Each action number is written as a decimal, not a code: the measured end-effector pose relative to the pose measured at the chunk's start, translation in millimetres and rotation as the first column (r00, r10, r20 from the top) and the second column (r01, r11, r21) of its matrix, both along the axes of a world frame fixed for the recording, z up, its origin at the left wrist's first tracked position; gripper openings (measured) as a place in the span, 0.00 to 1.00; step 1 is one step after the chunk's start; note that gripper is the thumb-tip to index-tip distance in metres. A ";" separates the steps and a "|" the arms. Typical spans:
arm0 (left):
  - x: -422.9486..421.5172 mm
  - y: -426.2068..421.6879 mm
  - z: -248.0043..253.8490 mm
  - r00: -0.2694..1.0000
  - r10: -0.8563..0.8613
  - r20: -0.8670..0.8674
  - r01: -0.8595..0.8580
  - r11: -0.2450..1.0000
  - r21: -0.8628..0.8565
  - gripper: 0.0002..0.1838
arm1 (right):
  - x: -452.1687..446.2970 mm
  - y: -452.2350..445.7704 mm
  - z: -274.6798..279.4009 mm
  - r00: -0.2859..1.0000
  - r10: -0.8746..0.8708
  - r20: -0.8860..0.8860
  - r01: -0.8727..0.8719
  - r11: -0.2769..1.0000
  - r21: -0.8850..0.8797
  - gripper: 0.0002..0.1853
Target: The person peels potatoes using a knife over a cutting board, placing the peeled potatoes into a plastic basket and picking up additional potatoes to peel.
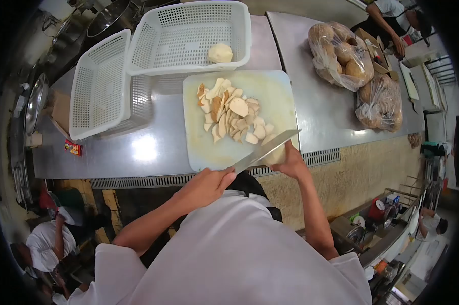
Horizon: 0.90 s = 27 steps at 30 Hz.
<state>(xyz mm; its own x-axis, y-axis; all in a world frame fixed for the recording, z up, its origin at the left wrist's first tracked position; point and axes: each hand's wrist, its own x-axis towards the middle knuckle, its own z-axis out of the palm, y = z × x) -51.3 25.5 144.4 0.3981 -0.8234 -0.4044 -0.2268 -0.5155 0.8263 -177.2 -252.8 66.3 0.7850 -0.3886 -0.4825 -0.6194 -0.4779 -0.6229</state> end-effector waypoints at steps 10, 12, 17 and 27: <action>20.4 -21.7 -6.6 0.953 0.068 -0.296 0.027 0.953 0.303 0.29 | -4.7 2.0 0.8 0.999 -0.033 -0.007 0.033 0.999 0.021 0.56; 19.5 -8.0 2.6 0.951 0.059 -0.303 0.047 0.942 0.331 0.31 | -7.9 1.6 -2.9 0.999 -0.044 0.001 0.044 0.998 0.037 0.56; 17.3 -46.8 -69.0 0.911 0.107 -0.399 -0.033 0.982 0.187 0.32 | -15.1 0.6 -7.0 0.997 -0.062 0.053 0.060 0.997 0.045 0.52; 8.5 1.7 6.8 0.995 -0.096 0.041 0.094 0.994 0.048 0.26 | -23.2 8.5 -13.5 0.998 -0.024 0.052 0.029 0.996 -0.087 0.55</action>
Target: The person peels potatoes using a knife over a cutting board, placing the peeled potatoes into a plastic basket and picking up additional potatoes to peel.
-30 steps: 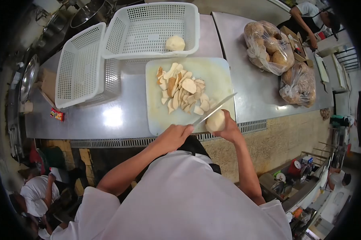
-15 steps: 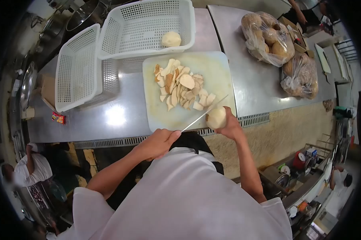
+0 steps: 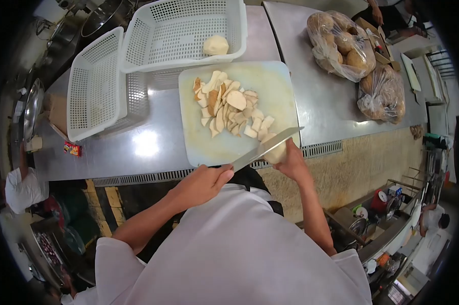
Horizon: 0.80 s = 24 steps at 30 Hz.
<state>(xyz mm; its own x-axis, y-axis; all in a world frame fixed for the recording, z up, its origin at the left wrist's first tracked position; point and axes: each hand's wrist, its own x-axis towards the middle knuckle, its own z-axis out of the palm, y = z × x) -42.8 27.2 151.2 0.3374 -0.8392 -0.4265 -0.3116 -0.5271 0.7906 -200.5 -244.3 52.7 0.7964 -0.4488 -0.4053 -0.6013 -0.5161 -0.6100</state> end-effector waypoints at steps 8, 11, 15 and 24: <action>10.8 -48.7 -37.1 0.998 0.005 -0.064 -0.001 0.998 0.064 0.25 | 6.2 8.7 5.0 0.999 0.035 0.025 -0.033 0.996 -0.077 0.52; 17.9 -30.6 -7.1 0.957 0.075 -0.279 0.012 0.955 0.295 0.25 | 4.2 10.5 5.3 1.000 0.011 0.005 -0.010 0.997 -0.081 0.51; 18.6 -32.6 -28.6 0.913 0.163 -0.374 -0.060 0.960 0.273 0.31 | -1.5 10.0 -1.1 0.999 0.036 0.025 -0.033 0.994 -0.107 0.53; -5.3 -32.0 -39.2 0.966 0.081 -0.246 -0.059 0.994 0.096 0.29 | -12.7 15.4 -1.1 0.963 -0.255 0.091 0.208 0.912 0.353 0.50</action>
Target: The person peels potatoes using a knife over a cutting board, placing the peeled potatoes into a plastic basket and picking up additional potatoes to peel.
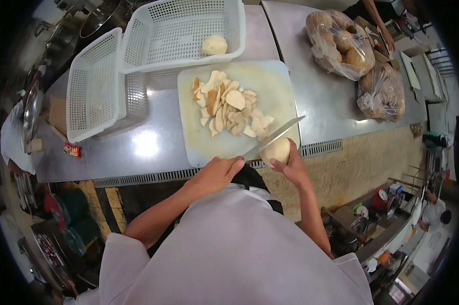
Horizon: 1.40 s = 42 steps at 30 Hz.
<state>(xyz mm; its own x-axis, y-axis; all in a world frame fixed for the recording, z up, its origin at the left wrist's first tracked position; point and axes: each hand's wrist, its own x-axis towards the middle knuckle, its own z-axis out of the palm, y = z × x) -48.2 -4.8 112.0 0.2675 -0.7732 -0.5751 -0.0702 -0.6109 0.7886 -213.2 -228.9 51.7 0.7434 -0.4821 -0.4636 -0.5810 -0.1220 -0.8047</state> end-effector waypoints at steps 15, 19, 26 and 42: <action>-18.5 -15.8 4.8 0.969 -0.067 0.237 0.078 0.996 -0.039 0.24 | 10.8 12.7 -5.1 0.991 -0.120 -0.065 0.132 0.963 0.233 0.48; -22.8 3.5 -2.9 0.969 -0.042 0.242 0.043 0.999 0.001 0.23 | 10.6 40.7 -13.5 0.993 -0.114 -0.043 0.121 0.965 0.232 0.46; 8.5 -59.1 -22.7 0.997 0.041 -0.062 -0.034 0.993 0.115 0.22 | 10.8 19.0 -7.9 0.994 -0.012 -0.109 0.030 0.987 0.159 0.50; -15.6 -17.3 -29.6 0.976 -0.023 0.218 0.044 0.995 -0.094 0.22 | 5.9 31.7 -7.2 0.962 -0.269 -0.050 0.259 0.835 0.486 0.46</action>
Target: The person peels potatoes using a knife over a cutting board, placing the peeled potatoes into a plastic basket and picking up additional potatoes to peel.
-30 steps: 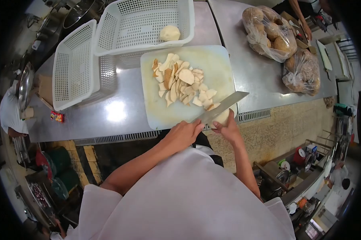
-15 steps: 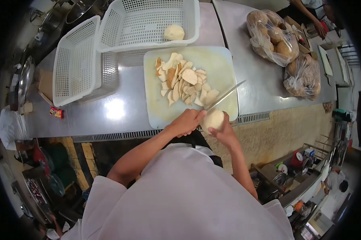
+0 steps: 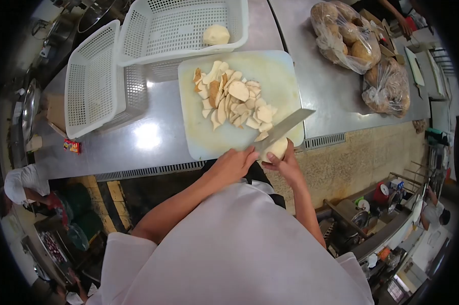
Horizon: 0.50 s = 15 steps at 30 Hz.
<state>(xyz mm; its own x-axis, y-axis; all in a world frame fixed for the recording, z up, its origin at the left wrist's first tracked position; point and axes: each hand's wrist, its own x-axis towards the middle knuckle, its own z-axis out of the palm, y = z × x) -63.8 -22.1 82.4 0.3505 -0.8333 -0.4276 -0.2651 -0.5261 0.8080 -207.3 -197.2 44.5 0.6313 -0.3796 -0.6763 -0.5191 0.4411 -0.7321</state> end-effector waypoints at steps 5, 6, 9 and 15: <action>-0.3 16.4 2.1 0.996 0.072 -0.047 -0.077 0.990 -0.115 0.20 | 0.3 -6.7 -1.6 0.998 0.057 -0.024 -0.059 0.997 -0.058 0.44; -2.7 25.9 0.7 0.997 0.065 -0.050 -0.070 0.991 -0.112 0.20 | -2.9 -4.3 -2.7 0.998 0.056 -0.037 -0.058 0.996 -0.072 0.44; -5.8 33.4 -11.1 0.994 0.105 0.014 -0.103 0.988 -0.113 0.26 | -10.5 -3.9 -12.0 0.997 0.075 -0.015 -0.076 0.993 -0.094 0.46; 20.6 -23.4 -36.2 0.927 0.154 -0.341 -0.112 0.984 0.140 0.29 | -12.5 -25.8 0.4 0.969 0.244 -0.033 -0.246 0.950 -0.193 0.48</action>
<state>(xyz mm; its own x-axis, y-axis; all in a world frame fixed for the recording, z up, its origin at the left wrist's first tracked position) -43.2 -45.5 46.2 0.2654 -0.7268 -0.6336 0.1014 -0.6324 0.7679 -219.8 -223.0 44.9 0.7162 -0.3384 -0.6104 -0.5998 0.1488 -0.7862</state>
